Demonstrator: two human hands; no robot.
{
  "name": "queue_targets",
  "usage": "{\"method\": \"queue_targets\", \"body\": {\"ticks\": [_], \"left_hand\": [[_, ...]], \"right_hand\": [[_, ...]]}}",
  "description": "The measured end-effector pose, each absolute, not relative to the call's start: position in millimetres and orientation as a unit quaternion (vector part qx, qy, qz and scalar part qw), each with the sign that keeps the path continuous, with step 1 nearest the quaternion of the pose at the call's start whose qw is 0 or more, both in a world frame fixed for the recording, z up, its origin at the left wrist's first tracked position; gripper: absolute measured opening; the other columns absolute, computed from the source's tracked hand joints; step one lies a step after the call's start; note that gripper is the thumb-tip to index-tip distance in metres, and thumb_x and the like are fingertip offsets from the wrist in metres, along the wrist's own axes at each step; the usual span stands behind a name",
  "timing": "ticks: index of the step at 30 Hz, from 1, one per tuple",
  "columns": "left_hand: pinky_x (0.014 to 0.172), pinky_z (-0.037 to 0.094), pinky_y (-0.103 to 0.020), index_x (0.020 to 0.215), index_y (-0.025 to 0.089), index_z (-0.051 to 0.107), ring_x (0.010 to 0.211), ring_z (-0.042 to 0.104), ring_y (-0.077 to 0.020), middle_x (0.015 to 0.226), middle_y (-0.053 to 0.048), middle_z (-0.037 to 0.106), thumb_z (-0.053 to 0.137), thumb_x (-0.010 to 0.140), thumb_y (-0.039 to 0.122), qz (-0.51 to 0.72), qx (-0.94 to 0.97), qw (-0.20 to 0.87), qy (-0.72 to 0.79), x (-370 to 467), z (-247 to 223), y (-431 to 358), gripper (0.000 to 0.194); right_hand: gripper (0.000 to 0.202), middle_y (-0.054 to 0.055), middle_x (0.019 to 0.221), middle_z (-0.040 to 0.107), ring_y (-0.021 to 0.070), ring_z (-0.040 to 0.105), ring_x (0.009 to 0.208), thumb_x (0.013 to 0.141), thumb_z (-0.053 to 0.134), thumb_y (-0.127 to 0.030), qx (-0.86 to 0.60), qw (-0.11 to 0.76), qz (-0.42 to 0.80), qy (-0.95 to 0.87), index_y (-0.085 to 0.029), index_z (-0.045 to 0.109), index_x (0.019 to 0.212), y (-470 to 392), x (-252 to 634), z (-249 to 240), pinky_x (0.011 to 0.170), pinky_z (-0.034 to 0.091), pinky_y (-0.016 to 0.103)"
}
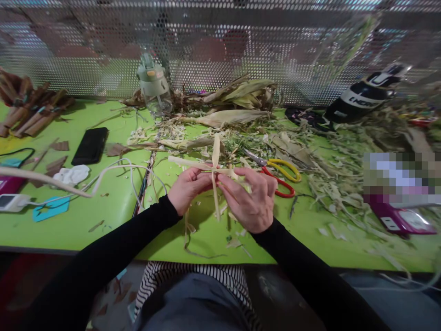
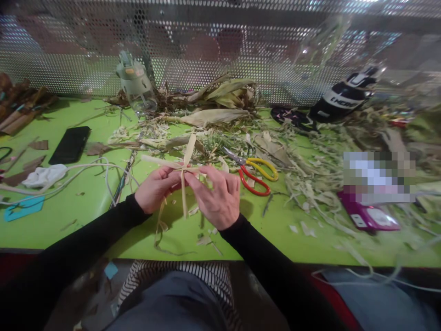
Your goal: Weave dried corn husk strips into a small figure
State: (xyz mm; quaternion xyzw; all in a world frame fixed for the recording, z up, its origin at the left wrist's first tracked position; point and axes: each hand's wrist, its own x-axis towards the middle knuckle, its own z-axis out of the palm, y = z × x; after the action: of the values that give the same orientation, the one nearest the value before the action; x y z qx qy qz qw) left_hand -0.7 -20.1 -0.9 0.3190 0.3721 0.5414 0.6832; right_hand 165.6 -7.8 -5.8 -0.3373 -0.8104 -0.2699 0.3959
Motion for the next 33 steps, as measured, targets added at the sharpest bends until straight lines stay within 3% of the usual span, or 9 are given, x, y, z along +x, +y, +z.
{"method": "queue_targets", "body": {"ticks": [4, 10, 14, 18, 23, 28, 33], "left_hand": [[0.073, 0.051, -0.027, 0.086, 0.011, 0.066, 0.066, 0.064, -0.0117, 0.073, -0.003, 0.071, 0.08, 0.063, 0.034, 0.521, 0.362, 0.676, 0.375, 0, -3, -20, 0.035], [0.071, 0.05, -0.027, 0.071, 0.011, 0.065, 0.067, 0.061, -0.0121, 0.068, -0.002, 0.067, 0.075, 0.064, 0.048, 0.499, 0.469, 0.614, 0.393, 4, -2, -24, 0.039], [0.069, 0.05, -0.025, 0.07, 0.012, 0.064, 0.064, 0.06, -0.0108, 0.065, -0.001, 0.066, 0.073, 0.069, 0.043, 0.514, 0.482, 0.588, 0.398, 5, -1, -26, 0.033], [0.06, 0.049, -0.022, 0.079, 0.011, 0.066, 0.055, 0.058, -0.0084, 0.061, -0.001, 0.065, 0.068, 0.076, 0.036, 0.459, 0.443, 0.654, 0.407, 1, 2, -25, 0.024], [0.049, 0.044, -0.018, 0.085, 0.011, 0.067, 0.047, 0.052, -0.0059, 0.056, 0.001, 0.061, 0.058, 0.084, 0.031, 0.381, 0.437, 0.684, 0.443, -3, 5, -24, 0.021], [0.053, 0.046, -0.018, 0.081, 0.013, 0.064, 0.055, 0.058, -0.0076, 0.06, 0.001, 0.061, 0.064, 0.079, 0.03, 0.381, 0.45, 0.681, 0.434, -2, 7, -26, 0.018], [0.056, 0.048, -0.021, 0.085, 0.014, 0.06, 0.062, 0.062, -0.0105, 0.067, -0.001, 0.063, 0.059, 0.081, 0.048, 0.42, 0.438, 0.667, 0.432, 0, 7, -28, 0.034]], "right_hand": [[0.032, 0.002, 0.114, 0.06, 0.0243, 0.044, 0.109, 0.074, 0.074, -0.028, -0.317, 0.401, -0.284, -0.811, -0.031, 0.063, 0.103, -12, 164, 1, 0.091, 0.036, 0.04], [0.029, -0.008, 0.098, 0.071, 0.0193, 0.054, 0.09, 0.078, 0.07, -0.023, -0.279, 0.4, -0.226, -0.843, -0.04, 0.063, 0.101, -22, 169, 7, 0.089, 0.036, 0.04], [0.036, -0.003, 0.104, 0.07, 0.0209, 0.057, 0.094, 0.079, 0.07, -0.024, -0.31, 0.416, -0.163, -0.839, -0.036, 0.059, 0.111, -20, 169, 7, 0.089, 0.038, 0.04], [0.022, 0.007, 0.106, 0.069, 0.0239, 0.059, 0.099, 0.086, 0.06, -0.033, -0.39, 0.402, -0.004, -0.828, -0.023, 0.061, 0.106, -7, 173, 7, 0.086, 0.041, 0.041], [0.02, 0.003, 0.085, 0.071, 0.0187, 0.062, 0.077, 0.092, 0.051, -0.035, -0.384, 0.366, 0.189, -0.826, -0.022, 0.065, 0.086, 3, 181, 8, 0.073, 0.044, 0.036], [0.02, 0.002, 0.079, 0.07, 0.0168, 0.061, 0.072, 0.092, 0.052, -0.033, -0.39, 0.376, 0.168, -0.823, -0.022, 0.067, 0.085, 1, 179, 7, 0.071, 0.044, 0.034], [0.011, 0.002, 0.092, 0.071, 0.0205, 0.059, 0.088, 0.085, 0.063, -0.025, -0.34, 0.401, -0.022, -0.85, -0.026, 0.068, 0.094, -4, 176, 9, 0.083, 0.042, 0.039]]}}
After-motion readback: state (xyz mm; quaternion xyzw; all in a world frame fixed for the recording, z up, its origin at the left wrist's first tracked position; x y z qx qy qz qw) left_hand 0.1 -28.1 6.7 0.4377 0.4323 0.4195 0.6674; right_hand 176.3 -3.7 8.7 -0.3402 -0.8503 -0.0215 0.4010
